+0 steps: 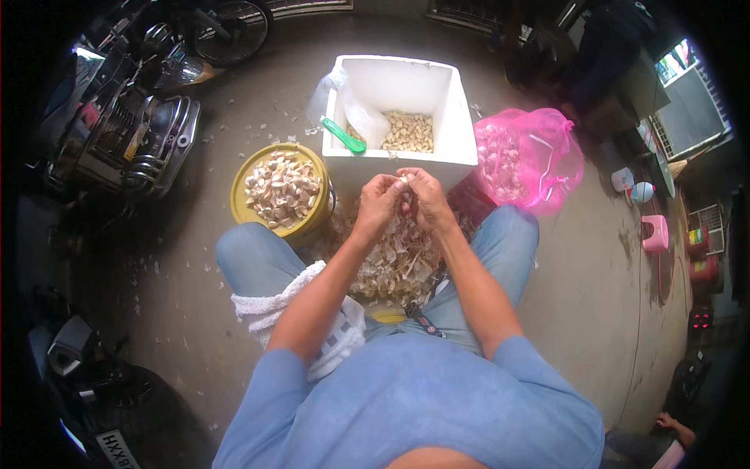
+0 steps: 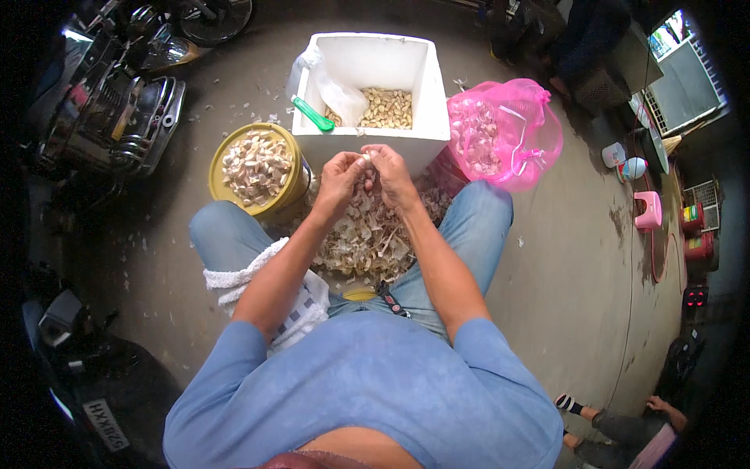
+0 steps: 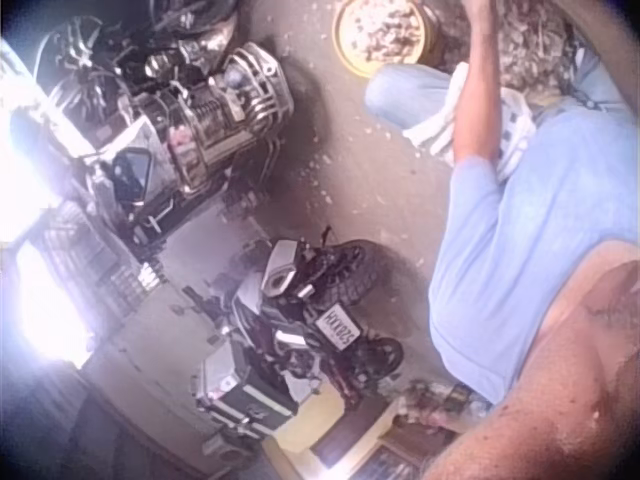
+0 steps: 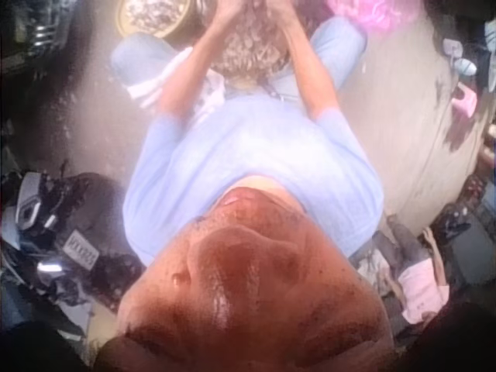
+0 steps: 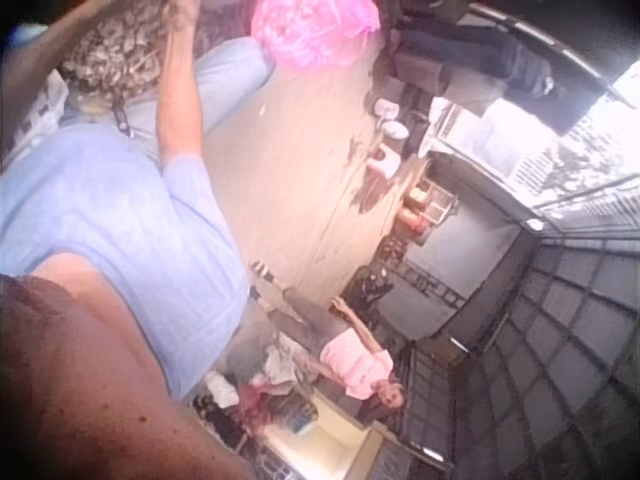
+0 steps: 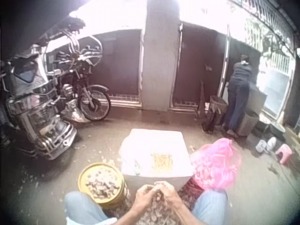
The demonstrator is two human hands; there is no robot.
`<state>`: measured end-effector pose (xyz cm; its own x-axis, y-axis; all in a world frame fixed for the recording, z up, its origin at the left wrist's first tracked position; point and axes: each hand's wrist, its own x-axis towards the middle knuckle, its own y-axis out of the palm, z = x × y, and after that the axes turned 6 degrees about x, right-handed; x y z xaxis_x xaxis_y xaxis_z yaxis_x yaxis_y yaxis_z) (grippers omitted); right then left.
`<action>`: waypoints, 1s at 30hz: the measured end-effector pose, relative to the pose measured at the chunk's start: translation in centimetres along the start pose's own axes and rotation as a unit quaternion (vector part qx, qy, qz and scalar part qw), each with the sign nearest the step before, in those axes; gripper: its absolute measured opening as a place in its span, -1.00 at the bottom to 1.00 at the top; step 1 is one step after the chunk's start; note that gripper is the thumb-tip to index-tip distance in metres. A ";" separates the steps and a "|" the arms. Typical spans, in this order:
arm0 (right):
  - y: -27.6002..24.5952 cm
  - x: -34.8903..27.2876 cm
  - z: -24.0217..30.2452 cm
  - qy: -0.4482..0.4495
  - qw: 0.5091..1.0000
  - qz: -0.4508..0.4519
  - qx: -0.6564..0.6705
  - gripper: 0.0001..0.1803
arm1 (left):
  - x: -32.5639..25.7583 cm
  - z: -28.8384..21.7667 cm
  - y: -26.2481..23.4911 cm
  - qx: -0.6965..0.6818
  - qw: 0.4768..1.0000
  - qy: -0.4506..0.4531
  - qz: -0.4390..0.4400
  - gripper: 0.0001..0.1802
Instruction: Peeling individual garlic cloves from whole bulbs by hand.
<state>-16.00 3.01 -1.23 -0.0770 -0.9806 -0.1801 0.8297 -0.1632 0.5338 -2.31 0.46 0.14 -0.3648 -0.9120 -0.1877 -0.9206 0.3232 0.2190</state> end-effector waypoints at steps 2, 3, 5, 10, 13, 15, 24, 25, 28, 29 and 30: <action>-0.1 0.3 -0.5 -0.014 1.000 0.016 -0.011 -0.69 | -0.2 -0.4 -0.1 0.047 0.999 0.024 -0.005 -0.81; 0.5 0.2 -0.3 -0.012 1.000 0.021 -0.013 -0.69 | -0.2 -0.5 -0.4 0.046 0.999 0.025 -0.010 -0.81; 1.5 -0.3 0.4 -0.008 0.997 0.037 -0.069 -0.72 | -0.3 -0.7 -1.0 0.094 0.995 0.021 -0.016 -0.79; 1.1 -0.3 1.2 -0.013 0.994 0.022 -0.108 -0.67 | -0.2 -2.7 -1.3 0.104 0.994 0.020 0.010 -0.73; 0.4 -0.2 1.1 -0.016 0.994 0.023 -0.104 -0.67 | 0.1 -2.2 -1.5 0.190 0.980 0.062 0.012 -0.68; 0.9 -0.5 1.5 -0.007 0.997 0.018 -0.078 -0.68 | 0.1 -1.6 -1.5 0.240 0.968 0.078 0.010 -0.66; 0.8 -0.5 0.3 0.065 0.996 0.052 0.031 -0.76 | -0.3 -1.0 -1.4 0.251 0.963 0.083 -0.051 -0.66; 0.7 -0.3 0.0 0.075 0.995 0.059 0.022 -0.76 | -0.4 -0.8 -1.6 0.281 0.953 0.086 -0.071 -0.68; 1.2 -0.4 -0.1 0.028 0.998 0.045 -0.019 -0.77 | -0.4 -0.3 -1.2 0.338 0.929 0.106 -0.106 -0.71; 1.5 -0.5 0.2 -0.032 0.998 0.021 -0.050 -0.77 | -0.3 -0.4 -0.8 0.365 0.915 0.127 -0.117 -0.72; 0.9 -0.6 0.3 -0.049 0.998 0.010 -0.050 -0.77 | 0.1 0.0 -0.2 0.366 0.915 0.139 -0.100 -0.72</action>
<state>-15.41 3.42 -0.39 -0.1084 -0.9904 -0.0863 0.8821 -0.1359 0.4510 -2.19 0.30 0.07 -0.2222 -0.9677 0.1188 -0.8488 0.1320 -0.5120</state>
